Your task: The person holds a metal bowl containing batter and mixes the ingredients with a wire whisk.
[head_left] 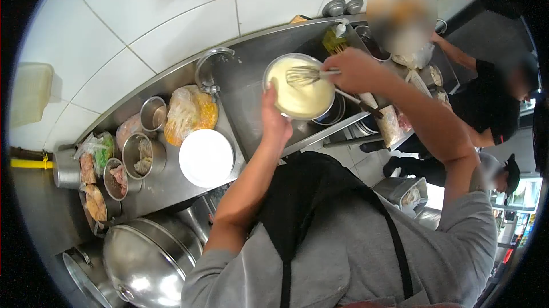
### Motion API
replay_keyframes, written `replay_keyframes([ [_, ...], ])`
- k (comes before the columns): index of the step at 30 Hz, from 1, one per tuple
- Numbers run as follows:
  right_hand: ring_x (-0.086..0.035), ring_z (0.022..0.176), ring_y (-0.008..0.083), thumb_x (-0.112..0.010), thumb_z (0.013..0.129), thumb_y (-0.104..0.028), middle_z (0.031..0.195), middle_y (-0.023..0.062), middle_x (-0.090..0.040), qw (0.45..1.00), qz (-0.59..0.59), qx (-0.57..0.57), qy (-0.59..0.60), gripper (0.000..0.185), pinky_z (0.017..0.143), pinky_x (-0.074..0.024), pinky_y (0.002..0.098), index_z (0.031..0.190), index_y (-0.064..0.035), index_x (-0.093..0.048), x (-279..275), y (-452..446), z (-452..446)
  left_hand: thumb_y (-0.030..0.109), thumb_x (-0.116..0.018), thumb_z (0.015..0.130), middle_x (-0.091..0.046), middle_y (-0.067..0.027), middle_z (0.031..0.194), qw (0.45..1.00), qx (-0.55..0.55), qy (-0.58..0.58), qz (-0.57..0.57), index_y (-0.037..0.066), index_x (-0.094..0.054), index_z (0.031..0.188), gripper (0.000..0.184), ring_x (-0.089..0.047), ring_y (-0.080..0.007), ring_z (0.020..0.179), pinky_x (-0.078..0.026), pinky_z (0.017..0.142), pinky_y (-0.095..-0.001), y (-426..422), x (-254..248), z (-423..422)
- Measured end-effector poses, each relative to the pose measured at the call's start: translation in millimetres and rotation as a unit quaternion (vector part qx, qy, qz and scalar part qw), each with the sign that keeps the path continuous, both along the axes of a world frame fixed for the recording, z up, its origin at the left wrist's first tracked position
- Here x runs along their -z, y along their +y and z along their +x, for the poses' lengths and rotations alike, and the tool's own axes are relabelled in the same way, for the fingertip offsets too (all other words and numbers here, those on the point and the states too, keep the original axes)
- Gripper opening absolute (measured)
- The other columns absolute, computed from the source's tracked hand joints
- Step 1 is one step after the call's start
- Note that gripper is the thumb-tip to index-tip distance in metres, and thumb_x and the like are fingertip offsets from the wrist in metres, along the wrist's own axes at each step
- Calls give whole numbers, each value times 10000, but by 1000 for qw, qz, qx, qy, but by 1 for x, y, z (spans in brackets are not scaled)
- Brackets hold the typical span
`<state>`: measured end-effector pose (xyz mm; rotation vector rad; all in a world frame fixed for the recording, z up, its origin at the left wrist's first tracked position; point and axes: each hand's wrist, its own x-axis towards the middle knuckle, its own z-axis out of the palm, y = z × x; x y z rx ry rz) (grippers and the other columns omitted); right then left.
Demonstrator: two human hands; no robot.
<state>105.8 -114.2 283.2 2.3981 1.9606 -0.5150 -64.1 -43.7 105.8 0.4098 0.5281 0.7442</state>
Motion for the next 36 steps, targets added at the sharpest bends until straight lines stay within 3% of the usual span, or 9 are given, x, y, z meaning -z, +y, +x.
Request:
replay_keyframes([
  [3, -685, 873, 375, -687, 835, -265, 912, 192, -711, 988, -35, -150, 7, 295, 801, -545, 451, 1028, -50, -748, 5, -7, -1, 487, -481, 1015, -596, -169, 1328, 994, 38, -93, -45, 56, -445, 1426, 597, -647, -315, 1146, -555, 945, -470, 3, 5, -5],
  [5, -679, 785, 382, -694, 806, -259, 841, 176, -709, 995, -37, -87, -26, 267, 736, -538, 443, 975, -61, -752, -17, -1, 5, 522, -469, 1006, -567, -184, 1379, 989, 61, -113, -70, 31, -443, 1441, 656, -592, -348, 1222, -468, 1046, -544, -3, 12, -7],
  [6, -649, 970, 384, -650, 874, -327, 945, 204, -691, 998, -19, -63, -13, 334, 910, -498, 476, 982, -22, -733, -3, 3, 14, 530, -485, 997, -589, -155, 1346, 991, 61, -104, -58, 56, -463, 1425, 639, -602, -330, 1206, -464, 1048, -543, -5, 33, -1],
  [9, -621, 1040, 404, -689, 816, -185, 1049, 214, -689, 983, 70, -167, 2, 304, 946, -470, 479, 1061, -6, -695, 41, -3, 19, 539, -511, 984, -614, -82, 1254, 998, -18, -16, -56, 217, -435, 1398, 530, -632, -289, 1150, -595, 802, -513, 0, 24, 4],
  [11, -631, 1040, 390, -693, 793, -150, 1048, 212, -694, 990, -109, -90, -4, 346, 957, -471, 460, 1110, -16, -718, 5, 16, 5, 527, -542, 978, -592, -80, 1293, 1000, -16, -16, -19, 208, -415, 1421, 560, -619, -277, 1166, -585, 804, -520, 4, 45, 2],
  [13, -649, 1001, 381, -686, 784, -138, 1031, 189, -704, 994, -83, -74, -13, 345, 921, -488, 463, 1113, -40, -729, 1, 30, 11, 496, -572, 982, -590, -96, 1303, 997, -63, -31, 30, 174, -418, 1444, 584, -590, -262, 1191, -546, 887, -487, -3, 57, 3],
  [17, -684, 892, 417, -696, 732, -39, 965, 221, -719, 934, -14, -356, 14, 354, 823, -535, 429, 1086, -18, -710, 36, 42, 21, 419, -589, 999, -590, -113, 1310, 991, -126, -29, 19, 83, -407, 1466, 604, -598, -206, 1142, -509, 941, -381, -3, 44, -11],
  [20, -684, 911, 396, -748, 709, -32, 986, 234, -709, 983, -68, -166, -24, 325, 835, -529, 408, 1031, -1, -728, -5, 50, -6, 406, -588, 999, -615, -109, 1248, 982, -164, -57, 73, 57, -448, 1431, 573, -613, -185, 1096, -512, 923, -357, -4, 61, 5],
  [36, -655, 937, 400, -703, 757, -3, 957, 226, -702, 963, 72, -258, -12, 275, 859, -497, 441, 1028, 41, -709, -1, 45, -6, 459, -538, 999, -637, -91, 1176, 971, -233, 51, 35, 100, -459, 1425, 563, -634, -176, 1006, -539, 781, -351, -29, -14, -23],
])
